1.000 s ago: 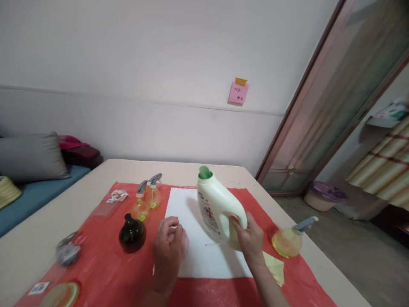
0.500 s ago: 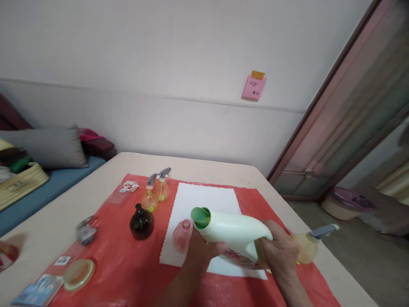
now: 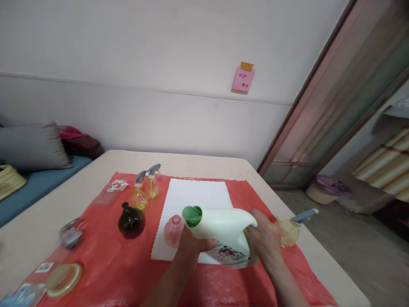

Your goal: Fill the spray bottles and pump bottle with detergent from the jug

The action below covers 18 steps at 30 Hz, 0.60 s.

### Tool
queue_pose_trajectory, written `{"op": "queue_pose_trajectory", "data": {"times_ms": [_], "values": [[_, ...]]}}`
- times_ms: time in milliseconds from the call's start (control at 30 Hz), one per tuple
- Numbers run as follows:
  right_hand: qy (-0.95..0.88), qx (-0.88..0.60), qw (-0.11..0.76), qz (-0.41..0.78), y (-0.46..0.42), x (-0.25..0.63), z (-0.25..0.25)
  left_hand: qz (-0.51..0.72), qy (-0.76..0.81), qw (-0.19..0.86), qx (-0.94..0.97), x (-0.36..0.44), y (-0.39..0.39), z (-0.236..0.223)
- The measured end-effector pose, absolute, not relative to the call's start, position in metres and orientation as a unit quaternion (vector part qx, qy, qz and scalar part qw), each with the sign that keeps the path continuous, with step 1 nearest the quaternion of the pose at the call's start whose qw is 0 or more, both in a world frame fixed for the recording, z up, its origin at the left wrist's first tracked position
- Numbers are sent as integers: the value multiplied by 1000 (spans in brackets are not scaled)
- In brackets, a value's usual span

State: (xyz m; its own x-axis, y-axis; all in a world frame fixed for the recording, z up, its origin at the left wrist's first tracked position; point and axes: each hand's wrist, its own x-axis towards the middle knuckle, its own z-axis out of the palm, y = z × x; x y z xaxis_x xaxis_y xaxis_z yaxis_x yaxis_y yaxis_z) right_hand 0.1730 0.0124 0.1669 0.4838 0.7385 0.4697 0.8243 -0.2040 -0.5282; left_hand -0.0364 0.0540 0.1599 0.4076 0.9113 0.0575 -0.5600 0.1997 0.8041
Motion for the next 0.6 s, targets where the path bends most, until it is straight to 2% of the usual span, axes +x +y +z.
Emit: {"op": "queue_pose_trajectory", "data": {"times_ms": [233, 400, 500, 600], "values": [[-508, -760, 404, 0, 19, 168, 162, 529, 224, 717, 395, -39, 47, 171], [-548, -705, 445, 65, 14, 164, 177, 545, 239, 712, 373, -39, 47, 176], [-517, -631, 567, 111, 9, 167, 186, 558, 265, 701, 355, -40, 51, 175], [-330, -583, 729, 143, 9, 178, 181, 578, 276, 685, 347, -42, 58, 173]]}}
